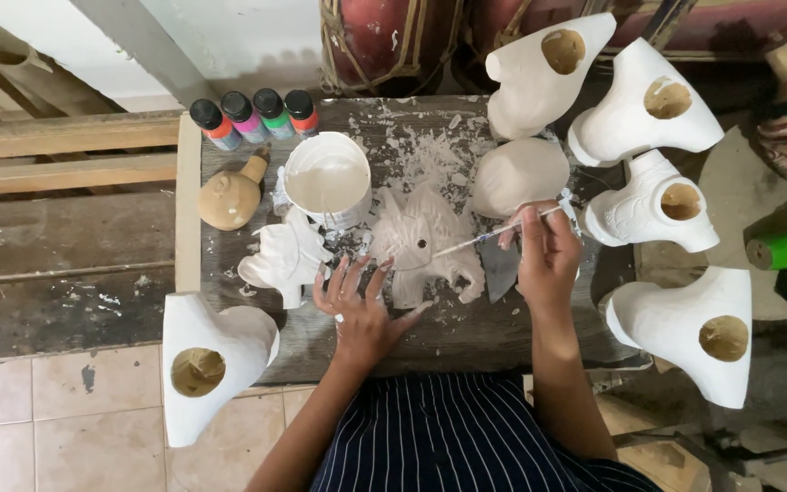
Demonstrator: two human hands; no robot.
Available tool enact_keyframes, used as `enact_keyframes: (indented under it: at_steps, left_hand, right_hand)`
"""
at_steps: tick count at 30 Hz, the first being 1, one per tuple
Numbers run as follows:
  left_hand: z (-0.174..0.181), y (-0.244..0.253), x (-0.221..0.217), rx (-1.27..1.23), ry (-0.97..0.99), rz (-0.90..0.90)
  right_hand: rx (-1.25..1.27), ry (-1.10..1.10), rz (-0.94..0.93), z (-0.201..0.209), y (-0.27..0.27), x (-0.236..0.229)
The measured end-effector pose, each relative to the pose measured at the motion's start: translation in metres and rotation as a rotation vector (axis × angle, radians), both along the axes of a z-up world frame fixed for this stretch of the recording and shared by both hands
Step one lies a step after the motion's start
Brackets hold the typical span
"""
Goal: Applying a white liquid coating to a ceramic figurine using a small brush
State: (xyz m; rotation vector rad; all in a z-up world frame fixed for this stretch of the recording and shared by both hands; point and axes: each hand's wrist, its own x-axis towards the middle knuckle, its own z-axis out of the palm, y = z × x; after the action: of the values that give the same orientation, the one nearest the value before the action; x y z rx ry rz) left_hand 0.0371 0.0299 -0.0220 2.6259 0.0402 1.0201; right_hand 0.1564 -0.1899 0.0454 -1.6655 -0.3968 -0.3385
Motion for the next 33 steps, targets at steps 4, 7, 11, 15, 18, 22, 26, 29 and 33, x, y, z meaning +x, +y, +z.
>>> enact_keyframes:
  at_steps: [4, 7, 11, 15, 18, 22, 26, 29, 33]
  left_hand:
    - [0.000, -0.001, 0.001, 0.009, 0.013, 0.004]
    - [0.004, -0.001, -0.001, 0.007, -0.003, -0.001]
    - [0.009, 0.000, 0.002, 0.010, -0.007, 0.007]
    - [0.007, -0.001, 0.001, 0.014, -0.008, 0.015]
    - [-0.012, -0.001, 0.002, 0.026, -0.005, 0.029]
    - [-0.005, 0.000, 0.000, 0.009, 0.011, 0.004]
    - [-0.007, -0.001, 0.000, -0.023, 0.012, -0.022]
    - [0.000, 0.001, 0.000, -0.027, 0.014, -0.015]
    - [0.005, 0.002, 0.000, -0.019, 0.016, -0.021]
  right_hand:
    - [0.060, -0.020, -0.025, 0.014, 0.014, 0.000]
    - [-0.055, 0.000, -0.024, 0.017, 0.013, -0.002]
    - [-0.054, -0.014, -0.037, 0.026, 0.021, 0.000]
    - [-0.011, 0.006, 0.005, 0.023, 0.019, 0.000]
    - [-0.057, -0.010, -0.059, 0.035, 0.027, -0.001]
    - [-0.044, 0.024, 0.002, 0.028, 0.025, -0.002]
    - [-0.085, 0.023, -0.055, 0.038, 0.031, -0.003]
    - [-0.079, 0.034, -0.037, 0.031, 0.028, -0.002]
    - [-0.095, 0.003, -0.071, 0.038, 0.038, -0.003]
